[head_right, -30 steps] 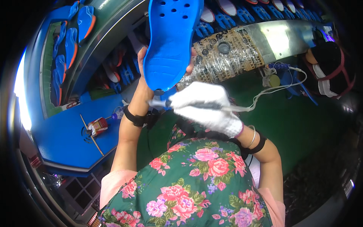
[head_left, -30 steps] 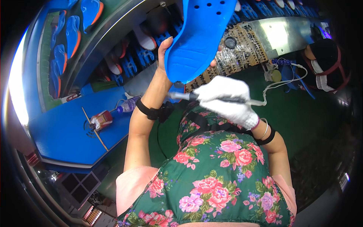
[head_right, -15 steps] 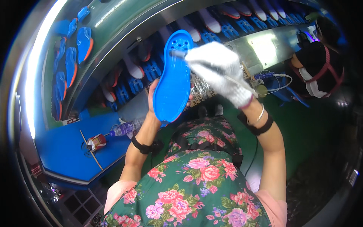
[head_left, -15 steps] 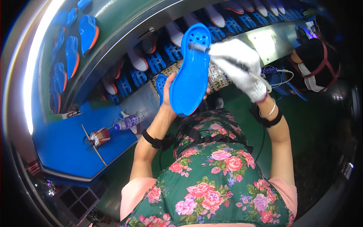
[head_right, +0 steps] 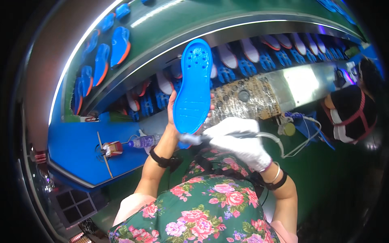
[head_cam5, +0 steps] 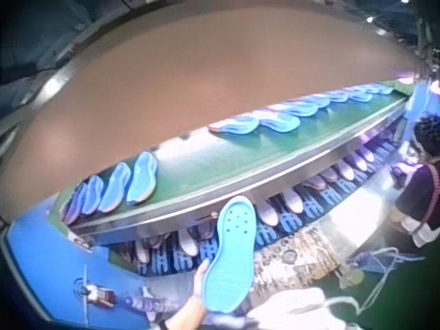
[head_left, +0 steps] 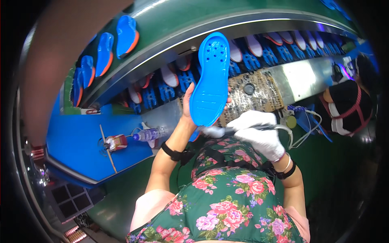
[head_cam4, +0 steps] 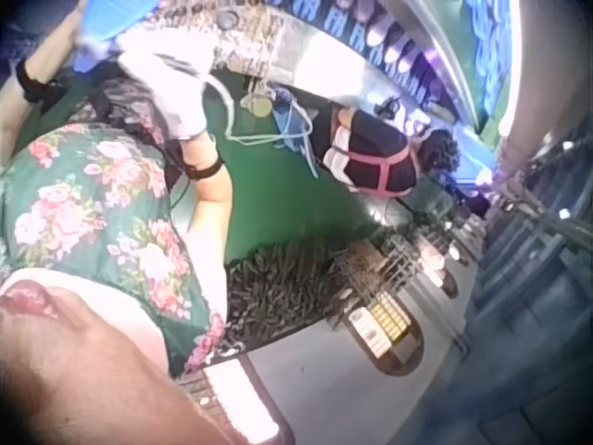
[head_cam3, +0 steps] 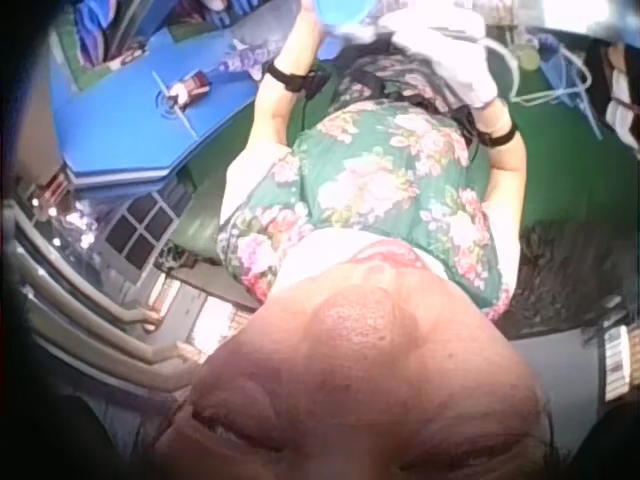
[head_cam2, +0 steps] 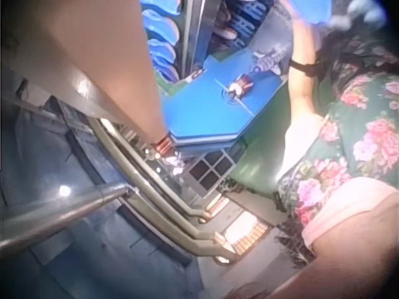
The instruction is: The person picks up a blue shoe sole from a conveyor belt, applies a liquid to its surface using a brush, and places it back onto the belt, repeating the process for several soles.
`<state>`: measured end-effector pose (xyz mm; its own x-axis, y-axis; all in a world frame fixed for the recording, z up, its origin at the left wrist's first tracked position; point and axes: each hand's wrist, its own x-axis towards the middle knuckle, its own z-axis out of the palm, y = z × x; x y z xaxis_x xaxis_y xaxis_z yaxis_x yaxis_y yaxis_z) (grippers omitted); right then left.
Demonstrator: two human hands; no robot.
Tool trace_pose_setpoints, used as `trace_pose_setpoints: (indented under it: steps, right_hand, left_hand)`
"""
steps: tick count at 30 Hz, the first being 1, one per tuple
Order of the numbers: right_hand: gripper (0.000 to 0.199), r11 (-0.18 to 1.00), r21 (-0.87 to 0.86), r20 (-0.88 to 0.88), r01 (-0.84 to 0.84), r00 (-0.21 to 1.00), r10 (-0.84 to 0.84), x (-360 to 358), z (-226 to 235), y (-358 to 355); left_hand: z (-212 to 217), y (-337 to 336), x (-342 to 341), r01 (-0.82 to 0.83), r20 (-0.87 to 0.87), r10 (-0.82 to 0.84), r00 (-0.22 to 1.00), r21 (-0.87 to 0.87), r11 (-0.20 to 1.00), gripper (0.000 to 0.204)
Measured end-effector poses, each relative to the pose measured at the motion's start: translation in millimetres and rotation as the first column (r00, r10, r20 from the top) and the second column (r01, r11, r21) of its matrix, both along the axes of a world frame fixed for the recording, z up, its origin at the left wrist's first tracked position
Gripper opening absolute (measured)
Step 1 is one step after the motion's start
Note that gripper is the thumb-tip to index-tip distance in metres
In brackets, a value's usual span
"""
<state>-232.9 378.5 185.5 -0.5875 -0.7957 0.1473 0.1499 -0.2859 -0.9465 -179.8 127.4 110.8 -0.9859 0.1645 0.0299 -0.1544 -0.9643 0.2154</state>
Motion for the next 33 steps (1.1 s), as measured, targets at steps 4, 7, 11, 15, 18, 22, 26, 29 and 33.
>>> trace_pose_setpoints:
  steps: [4,7,11,15,18,22,26,29,33]
  right_hand:
    - [0.025,0.964,-0.062,0.370,0.257,0.903,-0.217,-21,-16,14]
    - [0.025,0.943,-0.047,0.405,0.329,0.870,-0.283,-23,-39,23]
    - [0.023,0.934,0.048,0.409,0.355,0.846,-0.343,-27,-58,16]
    - [0.022,0.940,0.085,0.356,0.332,0.871,-0.340,-22,-71,1]
    - [0.022,0.944,0.166,0.314,0.286,0.892,-0.325,-18,-74,0]
    - [0.022,0.956,0.172,0.310,0.236,0.908,-0.280,-23,-87,-5]
    - [0.021,0.946,0.198,0.349,0.257,0.883,-0.313,-35,-95,0]
    - [0.021,0.953,0.196,0.340,0.231,0.895,-0.287,-39,-93,4]
    - [0.021,0.955,0.176,0.392,0.241,0.872,-0.292,-48,-108,15]
  left_hand:
    - [38,-15,-9,-0.110,-0.128,0.092,0.987,-0.143,0.984,0.110]
    - [66,-45,-25,-0.170,-0.385,0.075,0.920,-0.218,0.961,0.126]
    - [104,-106,-73,-0.204,-0.314,0.200,0.928,0.021,0.979,0.118]
    - [115,-132,-98,-0.428,0.002,0.444,0.896,0.271,0.862,0.103]
    - [118,-148,-101,-0.416,0.103,0.414,0.904,0.430,0.801,0.104]
    - [114,-162,-117,-0.528,0.046,0.549,0.834,0.351,0.773,0.109]
    - [116,-90,-125,-0.563,0.067,0.574,0.816,0.319,0.762,0.108]
    - [123,-57,-112,-0.407,0.075,0.401,0.913,0.207,0.890,0.098]
    - [148,-49,-173,-0.283,-0.006,0.327,0.945,-0.519,0.807,0.077]
